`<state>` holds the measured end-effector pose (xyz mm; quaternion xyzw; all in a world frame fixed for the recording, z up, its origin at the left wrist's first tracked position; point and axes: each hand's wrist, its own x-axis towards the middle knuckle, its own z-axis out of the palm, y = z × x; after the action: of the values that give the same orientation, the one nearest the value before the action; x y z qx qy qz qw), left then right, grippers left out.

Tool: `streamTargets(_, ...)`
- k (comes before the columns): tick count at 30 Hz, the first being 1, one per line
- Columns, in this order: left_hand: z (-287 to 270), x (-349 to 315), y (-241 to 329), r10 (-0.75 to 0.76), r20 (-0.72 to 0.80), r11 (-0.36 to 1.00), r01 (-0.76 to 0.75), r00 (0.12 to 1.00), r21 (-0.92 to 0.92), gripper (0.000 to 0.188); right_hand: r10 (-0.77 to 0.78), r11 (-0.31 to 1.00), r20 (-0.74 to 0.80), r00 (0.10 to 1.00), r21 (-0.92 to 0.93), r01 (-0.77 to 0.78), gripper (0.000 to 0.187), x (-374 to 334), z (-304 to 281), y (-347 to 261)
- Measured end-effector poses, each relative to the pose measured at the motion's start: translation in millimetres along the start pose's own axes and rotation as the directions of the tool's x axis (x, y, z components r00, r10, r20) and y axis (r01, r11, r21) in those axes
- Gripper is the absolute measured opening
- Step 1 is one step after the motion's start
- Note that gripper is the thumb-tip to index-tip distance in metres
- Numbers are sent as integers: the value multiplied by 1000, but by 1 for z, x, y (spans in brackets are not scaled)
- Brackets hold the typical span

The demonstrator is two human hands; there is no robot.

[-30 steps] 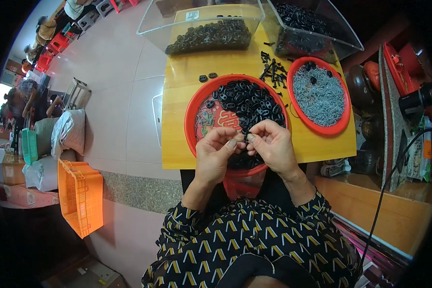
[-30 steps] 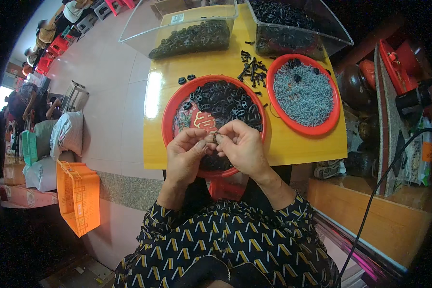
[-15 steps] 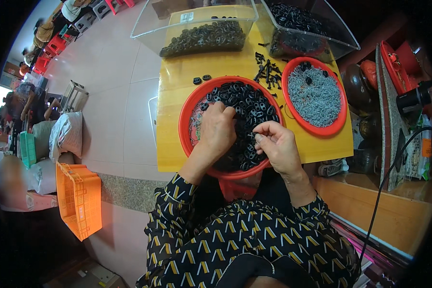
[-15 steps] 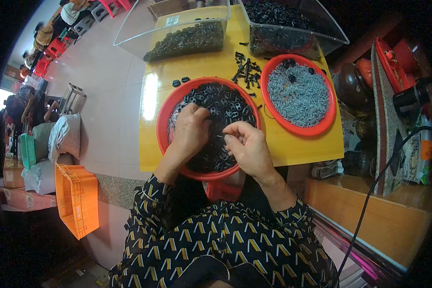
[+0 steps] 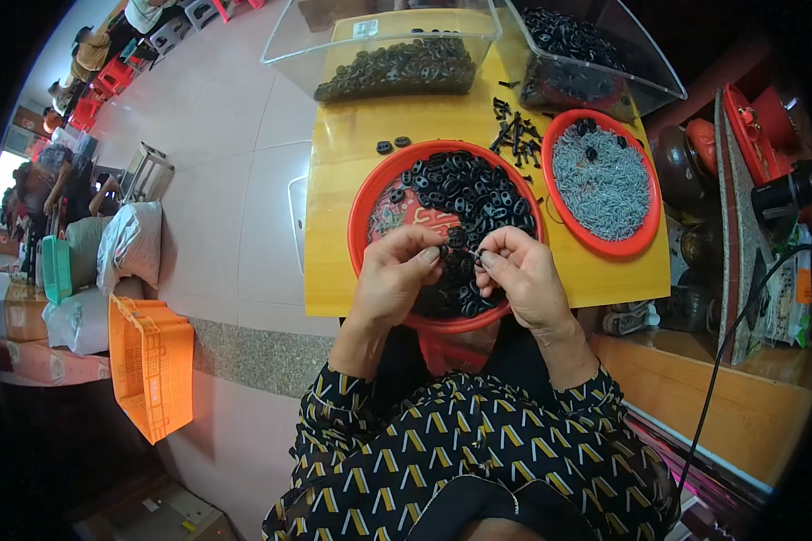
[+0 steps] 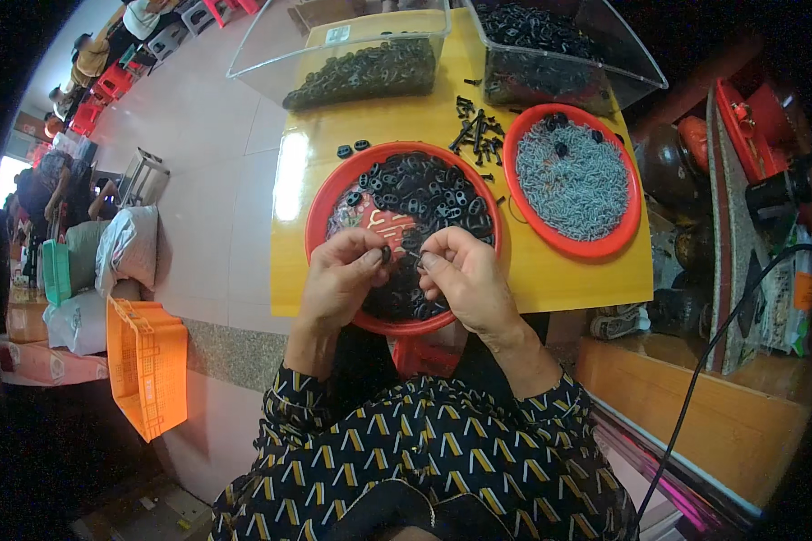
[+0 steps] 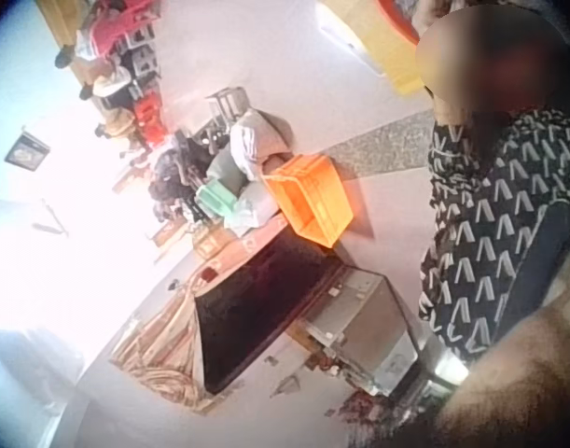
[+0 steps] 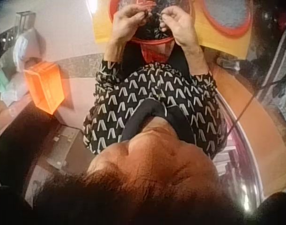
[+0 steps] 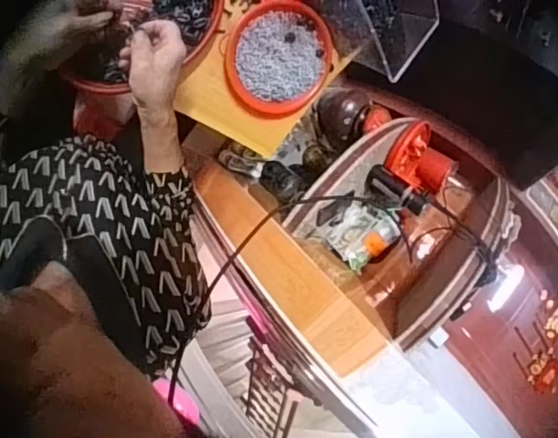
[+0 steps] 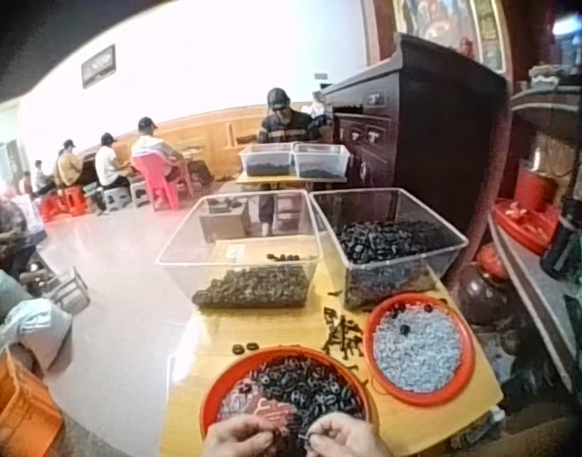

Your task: The person sits at a table and repeatedly picks up small black plastic buckle halves and metal pins from a red tray. They insert the pins into the buckle halves by hand and place the assembled units into a clear plastic container.

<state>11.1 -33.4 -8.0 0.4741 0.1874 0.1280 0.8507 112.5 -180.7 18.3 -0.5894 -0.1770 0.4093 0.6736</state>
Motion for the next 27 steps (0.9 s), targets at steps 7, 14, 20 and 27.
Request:
streamTargets(7,-1,-22,0,-9,42,992,14,999,-123,22,29,980,90,996,192,-46,11,2,20,5)
streamTargets(14,-1,-25,-1,43,69,991,-34,997,-129,26,32,980,101,994,193,-51,12,2,27,8)
streamTargets(20,-4,-26,-3,28,101,980,-7,995,-197,29,21,997,62,998,74,-25,9,-1,26,1)
streamTargets(27,-4,-29,-5,69,70,980,-54,995,-192,28,-17,993,5,1000,-113,17,7,-6,26,-7)
